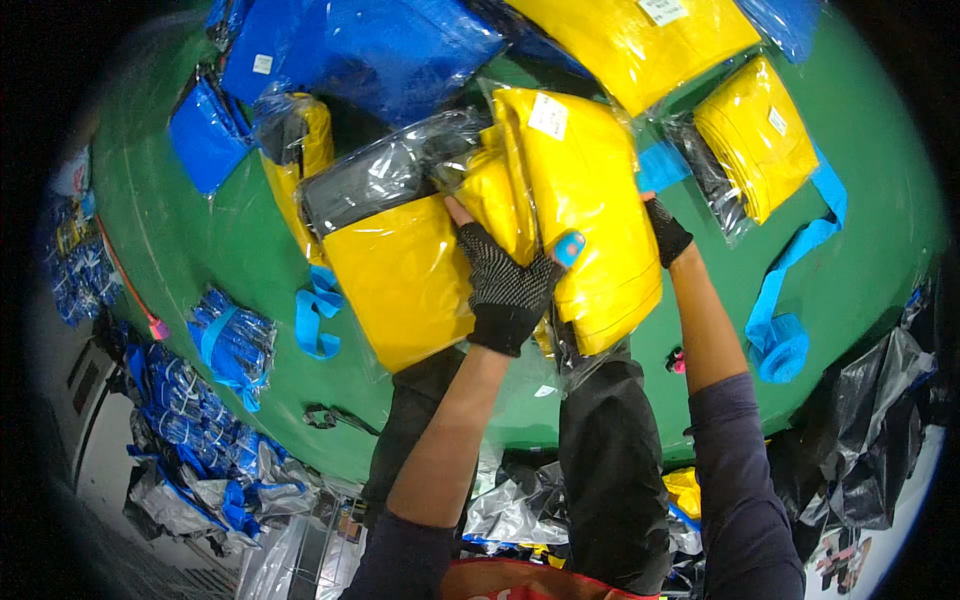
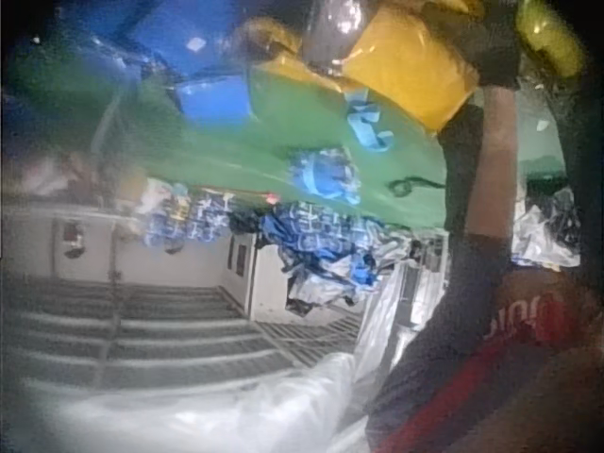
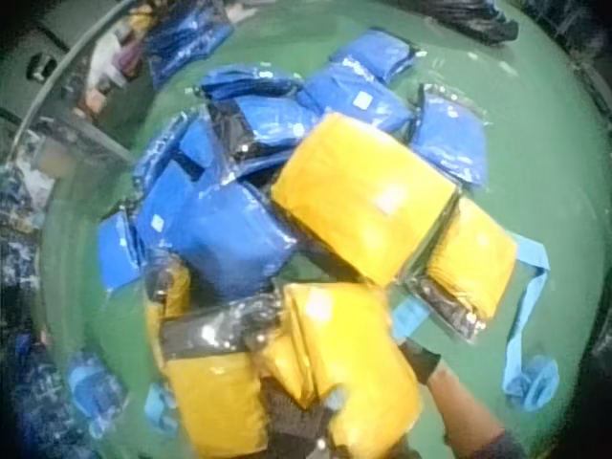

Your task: The person folds yellow and blue bags, places each into a clear plastic bag, and seals it. They then gather multiple yellow bags, stack them, and secure the stack with a blue strap.

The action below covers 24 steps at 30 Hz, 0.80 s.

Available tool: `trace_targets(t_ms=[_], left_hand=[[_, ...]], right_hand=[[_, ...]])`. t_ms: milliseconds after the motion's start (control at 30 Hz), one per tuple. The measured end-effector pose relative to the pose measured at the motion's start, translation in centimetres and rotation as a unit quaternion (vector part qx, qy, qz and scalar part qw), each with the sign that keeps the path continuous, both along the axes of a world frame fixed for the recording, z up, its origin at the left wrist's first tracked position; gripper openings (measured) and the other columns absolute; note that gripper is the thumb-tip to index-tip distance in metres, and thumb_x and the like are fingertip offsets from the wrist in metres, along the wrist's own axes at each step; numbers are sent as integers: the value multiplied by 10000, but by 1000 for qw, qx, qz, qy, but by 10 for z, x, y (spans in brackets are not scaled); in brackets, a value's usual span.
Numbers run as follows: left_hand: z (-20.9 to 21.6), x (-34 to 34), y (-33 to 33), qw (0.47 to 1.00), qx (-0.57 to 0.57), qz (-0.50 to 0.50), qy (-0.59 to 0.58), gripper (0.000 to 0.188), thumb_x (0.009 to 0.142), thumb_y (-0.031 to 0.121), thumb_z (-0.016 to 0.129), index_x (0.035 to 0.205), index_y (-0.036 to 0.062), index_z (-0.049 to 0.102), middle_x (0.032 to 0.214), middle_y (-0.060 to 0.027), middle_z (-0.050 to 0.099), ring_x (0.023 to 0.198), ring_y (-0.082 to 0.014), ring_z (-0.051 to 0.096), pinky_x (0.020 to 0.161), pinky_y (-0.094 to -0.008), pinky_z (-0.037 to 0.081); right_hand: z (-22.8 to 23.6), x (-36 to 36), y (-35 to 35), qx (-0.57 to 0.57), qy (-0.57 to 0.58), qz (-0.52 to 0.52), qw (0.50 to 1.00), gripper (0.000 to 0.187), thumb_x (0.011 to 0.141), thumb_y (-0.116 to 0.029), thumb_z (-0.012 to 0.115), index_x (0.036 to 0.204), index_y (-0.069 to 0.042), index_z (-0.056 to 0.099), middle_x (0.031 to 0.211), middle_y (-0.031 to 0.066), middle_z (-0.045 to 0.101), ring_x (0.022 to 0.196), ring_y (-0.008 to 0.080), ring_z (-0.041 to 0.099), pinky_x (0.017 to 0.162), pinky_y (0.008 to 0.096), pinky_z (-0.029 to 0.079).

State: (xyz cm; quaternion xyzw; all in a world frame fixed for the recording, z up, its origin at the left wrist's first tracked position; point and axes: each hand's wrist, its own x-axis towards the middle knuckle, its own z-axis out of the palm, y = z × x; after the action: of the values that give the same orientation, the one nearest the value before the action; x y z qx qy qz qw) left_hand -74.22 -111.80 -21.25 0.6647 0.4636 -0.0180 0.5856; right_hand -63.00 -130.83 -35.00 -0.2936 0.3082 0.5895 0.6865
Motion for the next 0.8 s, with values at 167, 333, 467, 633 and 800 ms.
trace_targets(t_ms=[167, 333, 467, 633, 800], left_hand=[[63, 5, 9, 1000, -18, -3, 6, 1142, 702, 360, 790, 1428, -58, 14, 1410, -246, 282, 1282, -351, 353, 1063, -386, 293], [91, -21, 113, 996, -82, 22, -37, 750, 847, 304, 647, 1377, -29, 234, 1330, -234, 397, 1217, -346, 428, 1038, -406, 338], [40, -64, 184, 986, -160, 49, -17, 550, 919, 348, 548, 1310, -16, 416, 1263, -239, 484, 1165, -348, 480, 1008, -421, 370], [1, -96, 173, 963, 208, -159, 65, 642, 910, 388, 559, 1387, 14, 345, 1378, -122, 407, 1243, -252, 398, 1039, -349, 318], [7, -131, 180, 943, -298, 127, 72, 609, 916, 409, 518, 1381, 48, 363, 1367, -135, 433, 1228, -300, 432, 1035, -376, 342]], right_hand=[[52, -23, 10, 141, 101, -60, 983, 530, 912, -410, 543, 1298, -57, 465, 1288, 111, 526, 1165, 221, 508, 972, 342, 438], [121, -48, 87, -39, -171, -27, 984, 529, 888, -332, 612, 1297, -37, 452, 1237, 120, 546, 1094, 226, 541, 952, 331, 440], [82, -56, 132, -211, -530, 161, 805, 590, 918, -386, 547, 1338, 0, 397, 1311, 163, 468, 1194, 276, 432, 1018, 383, 335], [41, -45, 116, -166, -283, -10, 945, 649, 912, -243, 590, 1434, -67, 248, 1267, 135, 485, 1041, 200, 532, 818, 280, 471], [91, -33, 128, -158, -285, 177, 929, 492, 900, -181, 596, 1320, -6, 408, 1219, 139, 544, 1035, 211, 567, 820, 318, 499]])
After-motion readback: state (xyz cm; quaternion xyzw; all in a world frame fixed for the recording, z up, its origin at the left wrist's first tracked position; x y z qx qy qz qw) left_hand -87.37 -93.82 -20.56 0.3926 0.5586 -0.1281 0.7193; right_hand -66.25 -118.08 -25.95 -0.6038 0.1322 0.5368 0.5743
